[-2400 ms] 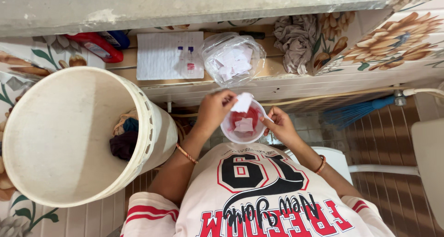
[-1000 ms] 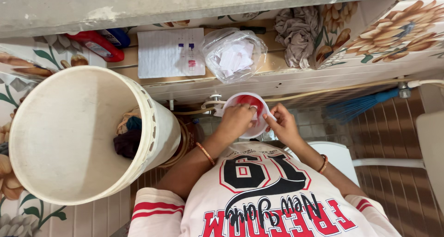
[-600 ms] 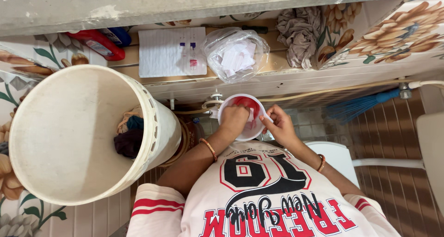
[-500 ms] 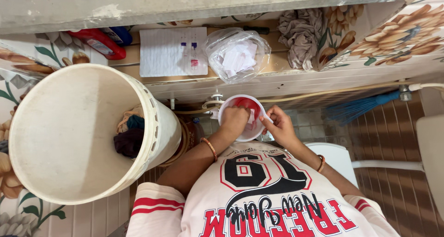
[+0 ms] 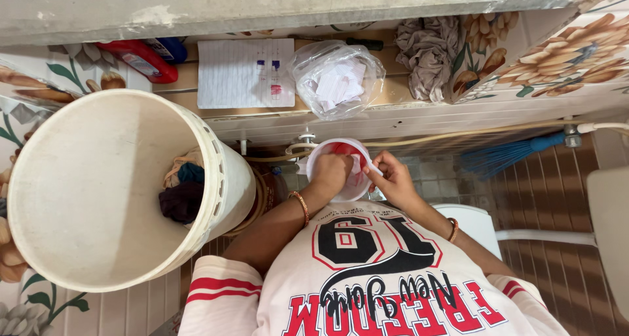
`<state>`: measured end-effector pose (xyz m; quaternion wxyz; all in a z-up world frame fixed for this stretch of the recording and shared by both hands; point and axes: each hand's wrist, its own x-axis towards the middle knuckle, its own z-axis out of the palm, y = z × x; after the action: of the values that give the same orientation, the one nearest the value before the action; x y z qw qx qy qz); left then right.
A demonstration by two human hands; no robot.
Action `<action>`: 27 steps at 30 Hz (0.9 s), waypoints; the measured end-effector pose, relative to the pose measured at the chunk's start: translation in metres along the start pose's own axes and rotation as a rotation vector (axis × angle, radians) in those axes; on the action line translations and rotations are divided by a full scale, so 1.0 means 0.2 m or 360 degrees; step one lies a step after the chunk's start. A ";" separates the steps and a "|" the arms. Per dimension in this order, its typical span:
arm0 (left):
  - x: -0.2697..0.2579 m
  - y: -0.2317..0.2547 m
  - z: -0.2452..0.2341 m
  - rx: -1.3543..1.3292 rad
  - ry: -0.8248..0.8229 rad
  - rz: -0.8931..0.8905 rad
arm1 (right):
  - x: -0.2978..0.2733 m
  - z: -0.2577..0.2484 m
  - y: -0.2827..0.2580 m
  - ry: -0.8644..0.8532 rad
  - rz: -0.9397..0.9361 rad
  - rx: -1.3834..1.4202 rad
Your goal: The person repeatedly picks small folded papers from a plastic bag and places them into a white plastic cup. The person handles the papers one at a time, transferring them from the bag to the cup throughout the clip.
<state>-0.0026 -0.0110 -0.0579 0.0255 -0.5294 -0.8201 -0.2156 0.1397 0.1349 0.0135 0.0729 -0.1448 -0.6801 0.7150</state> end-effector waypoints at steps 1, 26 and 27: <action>0.01 0.01 -0.02 0.0027 -0.0068 -0.0053 | 0.00 0.00 0.00 -0.0004 0.0003 0.0012; 0.58 -0.08 -0.74 0.0688 0.0699 0.0081 | 0.01 -0.21 0.18 0.0187 0.0032 0.0161; 0.62 -0.10 -0.70 0.0761 0.0667 0.0079 | 0.00 -0.21 0.18 0.0191 0.0042 0.0161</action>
<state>-0.1015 0.0351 0.0961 0.3230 -0.4724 -0.8112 -0.1204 0.1557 0.1727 -0.0231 0.1114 -0.1925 -0.6355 0.7394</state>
